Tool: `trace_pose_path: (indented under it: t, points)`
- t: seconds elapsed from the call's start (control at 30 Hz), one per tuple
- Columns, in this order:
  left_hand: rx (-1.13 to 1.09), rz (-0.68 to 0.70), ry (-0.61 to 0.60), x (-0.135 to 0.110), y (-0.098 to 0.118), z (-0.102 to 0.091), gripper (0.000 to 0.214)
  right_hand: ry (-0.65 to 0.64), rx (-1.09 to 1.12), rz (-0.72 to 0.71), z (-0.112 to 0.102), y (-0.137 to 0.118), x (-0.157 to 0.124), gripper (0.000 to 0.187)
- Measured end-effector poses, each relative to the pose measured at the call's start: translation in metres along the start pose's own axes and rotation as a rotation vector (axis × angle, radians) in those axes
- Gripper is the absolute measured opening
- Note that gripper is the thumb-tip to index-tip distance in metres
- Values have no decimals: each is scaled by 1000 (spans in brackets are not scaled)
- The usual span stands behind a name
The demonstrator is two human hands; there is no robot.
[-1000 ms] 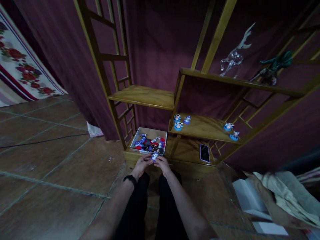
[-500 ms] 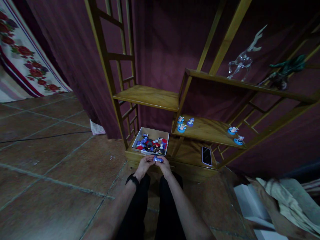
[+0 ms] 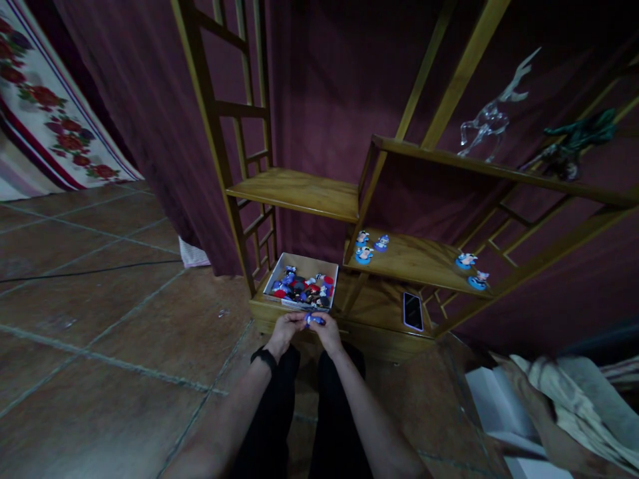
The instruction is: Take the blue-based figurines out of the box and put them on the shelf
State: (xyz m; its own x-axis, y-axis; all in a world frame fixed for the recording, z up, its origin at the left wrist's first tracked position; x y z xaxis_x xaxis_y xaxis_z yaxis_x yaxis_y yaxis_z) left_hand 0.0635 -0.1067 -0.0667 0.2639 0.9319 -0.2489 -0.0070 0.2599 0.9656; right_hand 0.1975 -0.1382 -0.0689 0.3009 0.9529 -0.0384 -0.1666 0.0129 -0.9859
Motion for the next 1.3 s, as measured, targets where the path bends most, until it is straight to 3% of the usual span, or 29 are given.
trace_pose_path:
  t: [0.33, 0.47, 0.63, 0.97, 1.3]
  points:
    - [29, 10, 4, -4, 6, 2, 17, -27, -12, -10, -1, -5, 0, 23]
    - [6, 9, 23, -4, 8, 2, 23, -51, 20, -13, 1, -5, -2, 29]
    - [-23, -82, 55, -5, 2, -2, 26, -24, 151, 28, 1, -1, 0, 38]
    - [-93, -166, 4, -9, 2, 2, 19, -53, 152, 31, 5, -8, -1, 20]
    - [-101, -172, -67, -4, -2, 5, 23, 8, 273, 172, 0, 0, -4, 28]
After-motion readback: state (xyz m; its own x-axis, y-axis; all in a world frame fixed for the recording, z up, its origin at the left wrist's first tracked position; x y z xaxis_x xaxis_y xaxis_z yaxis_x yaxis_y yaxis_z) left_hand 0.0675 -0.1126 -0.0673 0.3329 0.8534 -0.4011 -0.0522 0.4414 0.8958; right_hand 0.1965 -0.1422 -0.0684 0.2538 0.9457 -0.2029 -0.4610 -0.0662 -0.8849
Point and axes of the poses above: each hand's wrist, its own x-axis towards the middle knuckle, its own z-axis out of the palm, y = z × x, the point moved 8 cm from there along x, towards the middle knuckle, and after that the axes turned 14 degrees about x, right-handed, at the moved point
